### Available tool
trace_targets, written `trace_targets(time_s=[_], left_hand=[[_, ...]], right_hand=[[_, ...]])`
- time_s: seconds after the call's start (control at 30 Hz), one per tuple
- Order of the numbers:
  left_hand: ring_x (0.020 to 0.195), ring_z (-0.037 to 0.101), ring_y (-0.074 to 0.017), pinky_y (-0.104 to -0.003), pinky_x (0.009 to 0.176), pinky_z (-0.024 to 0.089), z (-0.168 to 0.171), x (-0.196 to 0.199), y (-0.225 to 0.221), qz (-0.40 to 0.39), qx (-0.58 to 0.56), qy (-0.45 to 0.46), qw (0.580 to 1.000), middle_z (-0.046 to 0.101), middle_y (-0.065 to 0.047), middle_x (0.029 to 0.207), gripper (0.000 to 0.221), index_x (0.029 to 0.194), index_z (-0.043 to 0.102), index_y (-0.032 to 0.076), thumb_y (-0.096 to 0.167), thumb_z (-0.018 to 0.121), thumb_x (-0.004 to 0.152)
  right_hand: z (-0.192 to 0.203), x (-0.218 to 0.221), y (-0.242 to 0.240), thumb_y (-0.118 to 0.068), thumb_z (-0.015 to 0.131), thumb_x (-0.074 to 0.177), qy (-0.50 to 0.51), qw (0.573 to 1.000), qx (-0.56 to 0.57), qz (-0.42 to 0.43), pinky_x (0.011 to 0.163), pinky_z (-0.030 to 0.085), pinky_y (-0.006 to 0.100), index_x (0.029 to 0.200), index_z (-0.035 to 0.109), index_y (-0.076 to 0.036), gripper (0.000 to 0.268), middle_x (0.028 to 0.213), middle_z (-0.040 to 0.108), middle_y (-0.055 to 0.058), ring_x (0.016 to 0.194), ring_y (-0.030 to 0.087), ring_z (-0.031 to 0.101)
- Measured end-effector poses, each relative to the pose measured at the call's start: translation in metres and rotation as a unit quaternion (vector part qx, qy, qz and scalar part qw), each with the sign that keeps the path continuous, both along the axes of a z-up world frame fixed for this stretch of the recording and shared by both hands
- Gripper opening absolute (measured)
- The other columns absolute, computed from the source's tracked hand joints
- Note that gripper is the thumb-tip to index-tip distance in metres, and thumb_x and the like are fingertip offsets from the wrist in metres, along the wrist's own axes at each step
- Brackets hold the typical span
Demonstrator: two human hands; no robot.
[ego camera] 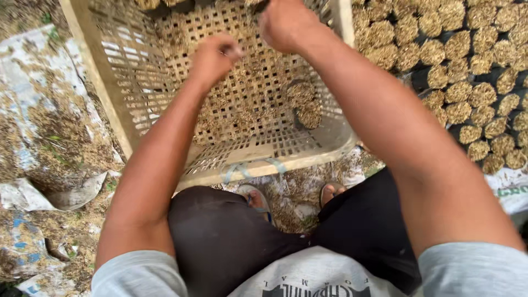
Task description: The person sits on the ground and repeatedly picks up small, round, straw-like pellets from a large pile on a tarp, placing them into a plastic basket. The person handles the pellets by hand, one or two at a time, and continues filling the basket throughout the clip.
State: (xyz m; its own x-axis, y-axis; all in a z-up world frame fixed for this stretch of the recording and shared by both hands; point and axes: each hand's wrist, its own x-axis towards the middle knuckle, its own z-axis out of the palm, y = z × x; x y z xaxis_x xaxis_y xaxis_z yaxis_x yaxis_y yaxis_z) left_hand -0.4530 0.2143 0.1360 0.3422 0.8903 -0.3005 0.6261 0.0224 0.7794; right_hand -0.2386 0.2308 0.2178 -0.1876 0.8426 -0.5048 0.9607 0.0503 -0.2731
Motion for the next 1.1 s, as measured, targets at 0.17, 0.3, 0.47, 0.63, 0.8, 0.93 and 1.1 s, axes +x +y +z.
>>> trace_targets(time_s=[0.17, 0.3, 0.47, 0.63, 0.8, 0.93, 1.1], left_hand=[[0.091, 0.068, -0.0172, -0.041, 0.091, 0.056, -0.04, 0.048, -0.019, -0.21, -0.117, 0.162, 0.957, 0.072, -0.004, 0.102, 0.011, 0.1, 0.072, 0.016, 0.026, 0.067, 0.098], [0.093, 0.065, -0.0177, -0.042, 0.092, 0.054, -0.046, 0.048, 0.0, -0.15, -0.087, 0.122, 0.977, 0.069, -0.006, 0.104, 0.018, 0.1, 0.069, 0.013, 0.031, 0.068, 0.098], [0.092, 0.063, -0.0182, -0.041, 0.09, 0.055, -0.057, 0.024, 0.004, -0.122, -0.136, 0.129, 0.975, 0.067, -0.007, 0.106, 0.02, 0.099, 0.067, 0.014, 0.034, 0.067, 0.1], [0.095, 0.065, -0.0166, -0.039, 0.09, 0.055, -0.061, 0.008, 0.015, -0.1, -0.126, 0.112, 0.981, 0.069, -0.007, 0.107, 0.017, 0.099, 0.069, 0.016, 0.033, 0.067, 0.098], [0.094, 0.066, -0.0196, -0.042, 0.088, 0.055, -0.063, -0.002, 0.013, -0.094, -0.107, 0.119, 0.983, 0.067, -0.01, 0.106, 0.018, 0.106, 0.067, 0.016, 0.033, 0.062, 0.101], [0.092, 0.067, -0.02, -0.043, 0.092, 0.054, -0.065, -0.003, 0.014, -0.12, -0.1, 0.128, 0.979, 0.07, -0.01, 0.102, 0.026, 0.104, 0.069, 0.011, 0.036, 0.061, 0.105], [0.085, 0.069, -0.0234, -0.043, 0.082, 0.054, -0.066, -0.004, 0.016, -0.121, 0.013, 0.095, 0.988, 0.073, -0.012, 0.092, 0.025, 0.099, 0.072, 0.011, 0.035, 0.07, 0.101]], right_hand=[[-0.039, 0.004, -0.069, -0.023, 0.074, 0.09, -0.267, 0.907, -0.174, 0.277, 0.069, 0.061, 0.04, 0.111, 0.071, -0.001, 0.03, 0.105, 0.072, 0.018, 0.089, 0.027, 0.074], [-0.052, 0.001, -0.112, -0.017, 0.061, 0.099, -0.264, 0.919, -0.104, 0.273, 0.061, 0.059, 0.037, 0.099, 0.079, -0.012, 0.018, 0.092, 0.074, 0.008, 0.082, 0.021, 0.073], [-0.056, 0.002, -0.121, -0.02, 0.051, 0.108, -0.268, 0.924, -0.095, 0.254, 0.052, 0.052, 0.033, 0.088, 0.077, -0.014, 0.034, 0.077, 0.071, 0.007, 0.065, 0.015, 0.066], [-0.063, 0.008, -0.118, -0.022, 0.045, 0.111, -0.331, 0.876, -0.12, 0.329, 0.042, 0.044, 0.028, 0.087, 0.073, -0.008, 0.039, 0.067, 0.065, 0.006, 0.054, 0.007, 0.054], [-0.074, 0.007, -0.122, -0.024, 0.037, 0.115, -0.309, 0.884, -0.12, 0.33, 0.042, 0.051, 0.029, 0.086, 0.073, -0.008, 0.049, 0.07, 0.068, 0.01, 0.054, 0.01, 0.056], [-0.057, 0.003, -0.114, -0.026, 0.054, 0.103, -0.253, 0.908, -0.074, 0.325, 0.06, 0.057, 0.04, 0.092, 0.073, -0.01, 0.028, 0.085, 0.073, 0.012, 0.069, 0.022, 0.07], [0.022, 0.009, -0.106, -0.03, 0.071, 0.084, -0.126, 0.963, 0.047, 0.234, 0.061, 0.058, 0.046, 0.092, 0.074, -0.013, 0.018, 0.098, 0.072, 0.01, 0.081, 0.028, 0.072]])
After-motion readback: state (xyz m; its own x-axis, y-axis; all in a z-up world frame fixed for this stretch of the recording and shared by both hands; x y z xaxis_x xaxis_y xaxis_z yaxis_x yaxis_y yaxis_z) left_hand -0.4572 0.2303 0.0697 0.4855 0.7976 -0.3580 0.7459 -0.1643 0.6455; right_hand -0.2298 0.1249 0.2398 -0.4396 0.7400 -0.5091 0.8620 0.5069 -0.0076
